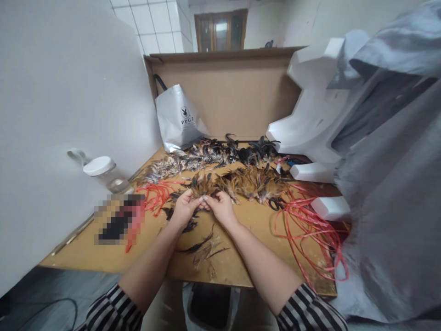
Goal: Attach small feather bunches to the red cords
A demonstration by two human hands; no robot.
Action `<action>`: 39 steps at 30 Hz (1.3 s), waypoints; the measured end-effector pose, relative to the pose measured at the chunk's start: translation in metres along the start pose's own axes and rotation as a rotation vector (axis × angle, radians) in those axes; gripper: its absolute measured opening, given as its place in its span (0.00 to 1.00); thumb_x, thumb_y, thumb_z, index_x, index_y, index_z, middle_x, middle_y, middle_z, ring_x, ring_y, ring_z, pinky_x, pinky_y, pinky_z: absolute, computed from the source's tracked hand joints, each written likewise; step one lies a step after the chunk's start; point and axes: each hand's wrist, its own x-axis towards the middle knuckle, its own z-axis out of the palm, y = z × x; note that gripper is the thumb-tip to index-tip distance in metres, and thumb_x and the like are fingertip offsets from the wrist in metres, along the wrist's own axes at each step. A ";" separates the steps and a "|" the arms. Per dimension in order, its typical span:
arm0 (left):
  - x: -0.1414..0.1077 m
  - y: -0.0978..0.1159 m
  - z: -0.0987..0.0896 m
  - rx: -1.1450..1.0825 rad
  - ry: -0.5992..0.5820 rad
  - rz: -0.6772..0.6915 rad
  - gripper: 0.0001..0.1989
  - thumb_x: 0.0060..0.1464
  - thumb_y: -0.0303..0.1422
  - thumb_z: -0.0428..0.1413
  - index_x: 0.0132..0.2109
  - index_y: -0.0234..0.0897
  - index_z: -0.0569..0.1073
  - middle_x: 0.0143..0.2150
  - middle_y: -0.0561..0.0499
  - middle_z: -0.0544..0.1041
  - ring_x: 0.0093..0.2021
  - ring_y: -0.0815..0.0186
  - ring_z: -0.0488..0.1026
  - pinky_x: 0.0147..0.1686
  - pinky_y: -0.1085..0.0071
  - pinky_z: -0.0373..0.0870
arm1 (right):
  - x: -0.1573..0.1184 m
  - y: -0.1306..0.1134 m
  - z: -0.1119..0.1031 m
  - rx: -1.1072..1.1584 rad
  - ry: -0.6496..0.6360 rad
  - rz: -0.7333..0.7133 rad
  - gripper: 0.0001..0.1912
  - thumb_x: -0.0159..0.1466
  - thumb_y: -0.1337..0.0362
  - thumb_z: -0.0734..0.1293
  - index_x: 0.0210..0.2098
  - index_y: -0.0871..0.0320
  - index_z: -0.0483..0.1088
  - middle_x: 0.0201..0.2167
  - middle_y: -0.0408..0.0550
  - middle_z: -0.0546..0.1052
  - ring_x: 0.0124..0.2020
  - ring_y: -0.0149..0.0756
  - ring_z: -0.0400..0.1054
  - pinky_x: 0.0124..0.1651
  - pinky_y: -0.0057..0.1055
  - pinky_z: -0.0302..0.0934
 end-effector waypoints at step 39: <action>0.002 -0.009 0.004 -0.222 0.121 -0.130 0.12 0.37 0.33 0.63 0.26 0.30 0.69 0.19 0.53 0.72 0.19 0.75 0.68 0.24 0.78 0.66 | 0.000 0.014 0.011 0.189 0.119 0.085 0.14 0.44 0.60 0.72 0.24 0.60 0.65 0.19 0.42 0.74 0.21 0.27 0.67 0.28 0.26 0.63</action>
